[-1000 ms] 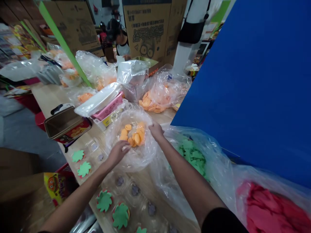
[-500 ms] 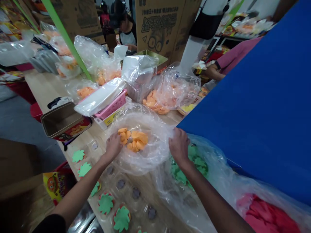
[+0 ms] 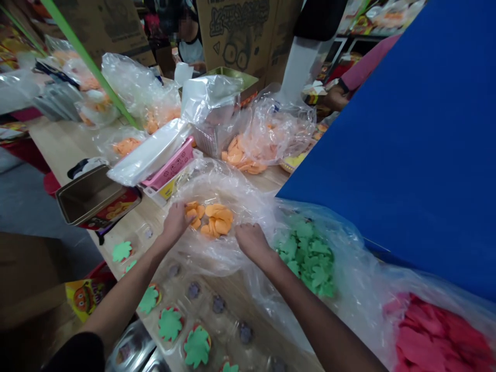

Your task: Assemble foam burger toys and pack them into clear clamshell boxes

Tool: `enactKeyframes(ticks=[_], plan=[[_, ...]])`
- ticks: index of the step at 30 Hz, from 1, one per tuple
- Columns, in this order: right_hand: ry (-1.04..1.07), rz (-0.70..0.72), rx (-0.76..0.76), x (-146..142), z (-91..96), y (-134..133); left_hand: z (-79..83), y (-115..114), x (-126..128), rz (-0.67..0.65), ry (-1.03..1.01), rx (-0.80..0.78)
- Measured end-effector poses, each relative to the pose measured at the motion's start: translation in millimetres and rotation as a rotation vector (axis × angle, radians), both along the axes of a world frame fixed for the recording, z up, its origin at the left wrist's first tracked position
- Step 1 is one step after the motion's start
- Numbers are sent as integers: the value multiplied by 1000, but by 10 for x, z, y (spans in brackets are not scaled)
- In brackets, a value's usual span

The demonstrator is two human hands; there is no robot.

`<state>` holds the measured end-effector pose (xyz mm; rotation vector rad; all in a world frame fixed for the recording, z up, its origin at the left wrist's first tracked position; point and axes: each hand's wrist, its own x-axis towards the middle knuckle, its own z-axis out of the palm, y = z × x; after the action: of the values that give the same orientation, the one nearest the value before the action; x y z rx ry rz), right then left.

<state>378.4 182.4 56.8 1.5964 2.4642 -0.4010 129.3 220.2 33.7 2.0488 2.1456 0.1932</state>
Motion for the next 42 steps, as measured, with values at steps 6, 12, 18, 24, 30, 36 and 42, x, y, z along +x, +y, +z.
enactKeyframes(ticks=[6,12,18,24,30,36,42], plan=[[72,-26,11,-105,-23,-23,-131,372,96,-172,26,-129],[312,-76,102,-96,-32,-31,-89,239,-51,-93,-329,64],[935,-228,70,-509,8,23,244,-120,14,367,-1552,-131],[962,-91,110,-978,107,-120,339,-606,116,639,-2075,-258],[1015,-71,11,-1280,-21,-298,231,-935,-44,773,-2115,-43],[1356,-382,-527,-1493,-87,-328,254,-1146,-245,877,-2080,71],[1394,-426,-864,-1602,-1,-301,243,-1395,-439,882,-2018,41]])
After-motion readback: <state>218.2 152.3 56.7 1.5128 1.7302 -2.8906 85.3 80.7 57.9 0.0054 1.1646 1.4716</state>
